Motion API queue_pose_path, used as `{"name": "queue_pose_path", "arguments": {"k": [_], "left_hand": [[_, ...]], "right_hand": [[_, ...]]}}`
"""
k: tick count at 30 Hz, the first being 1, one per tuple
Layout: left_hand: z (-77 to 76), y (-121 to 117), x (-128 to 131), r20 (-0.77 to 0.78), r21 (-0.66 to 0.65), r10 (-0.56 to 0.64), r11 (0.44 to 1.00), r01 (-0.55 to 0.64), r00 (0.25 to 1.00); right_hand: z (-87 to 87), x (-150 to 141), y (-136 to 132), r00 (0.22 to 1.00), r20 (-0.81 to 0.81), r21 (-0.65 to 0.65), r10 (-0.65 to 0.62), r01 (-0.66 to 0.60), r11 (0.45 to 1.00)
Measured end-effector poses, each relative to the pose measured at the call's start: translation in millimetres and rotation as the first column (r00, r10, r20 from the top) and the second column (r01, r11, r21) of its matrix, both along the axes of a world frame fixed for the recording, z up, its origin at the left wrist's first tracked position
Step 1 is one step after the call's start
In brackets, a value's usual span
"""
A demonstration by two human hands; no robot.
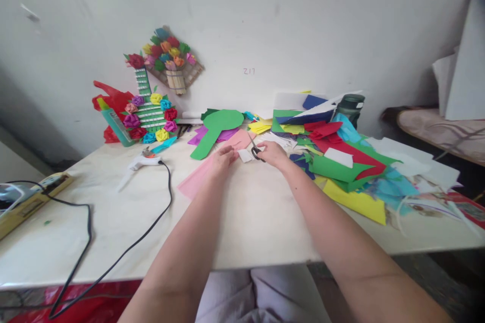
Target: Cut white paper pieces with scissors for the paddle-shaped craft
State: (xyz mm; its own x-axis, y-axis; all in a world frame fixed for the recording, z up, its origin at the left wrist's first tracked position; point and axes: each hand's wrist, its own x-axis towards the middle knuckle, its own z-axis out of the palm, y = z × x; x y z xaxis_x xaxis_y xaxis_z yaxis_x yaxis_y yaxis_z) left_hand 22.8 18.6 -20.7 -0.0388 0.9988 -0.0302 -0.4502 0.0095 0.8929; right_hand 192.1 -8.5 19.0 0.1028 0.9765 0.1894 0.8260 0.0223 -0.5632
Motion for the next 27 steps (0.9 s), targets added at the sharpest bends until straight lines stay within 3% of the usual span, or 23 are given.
{"name": "queue_pose_path", "arguments": {"k": [3, 7, 9, 13, 15, 18, 27], "left_hand": [[-1.6, 1, -1, 0.004, 0.014, -0.015, 1.000, 0.015, 1.000], [-1.1, 1, -2, 0.008, -0.001, -0.013, 1.000, 0.013, 1.000], [0.6, -1, -2, 0.002, -0.009, -0.010, 1.000, 0.010, 1.000], [5.0, -5, -1, 0.003, -0.030, -0.011, 0.999, 0.012, 1.000], [6.1, -6, -1, 0.002, -0.037, -0.017, 0.999, 0.017, 1.000], [4.5, -5, -2, -0.010, -0.035, -0.027, 0.999, 0.026, 1.000], [-1.1, 1, -6, -0.109, -0.006, -0.072, 0.997, 0.072, 0.991]], "right_hand": [[0.2, 4, -2, 0.963, 0.254, -0.014, -0.085, 0.091, 0.996], [0.5, 0, -8, 0.887, 0.461, -0.067, -0.045, 0.085, 0.994], [-0.7, -5, -11, 0.873, 0.483, 0.013, -0.067, 0.069, 0.998], [-11.5, -17, -12, 0.868, 0.489, 0.174, 0.089, -0.197, 0.965], [-19.9, -22, -10, 0.851, 0.489, 0.157, 0.193, -0.303, 0.940], [-30.3, -28, -5, 0.835, 0.471, 0.073, 0.286, -0.360, 0.930], [-31.2, -29, 5, 0.815, 0.477, 0.091, 0.328, -0.417, 0.904]]}}
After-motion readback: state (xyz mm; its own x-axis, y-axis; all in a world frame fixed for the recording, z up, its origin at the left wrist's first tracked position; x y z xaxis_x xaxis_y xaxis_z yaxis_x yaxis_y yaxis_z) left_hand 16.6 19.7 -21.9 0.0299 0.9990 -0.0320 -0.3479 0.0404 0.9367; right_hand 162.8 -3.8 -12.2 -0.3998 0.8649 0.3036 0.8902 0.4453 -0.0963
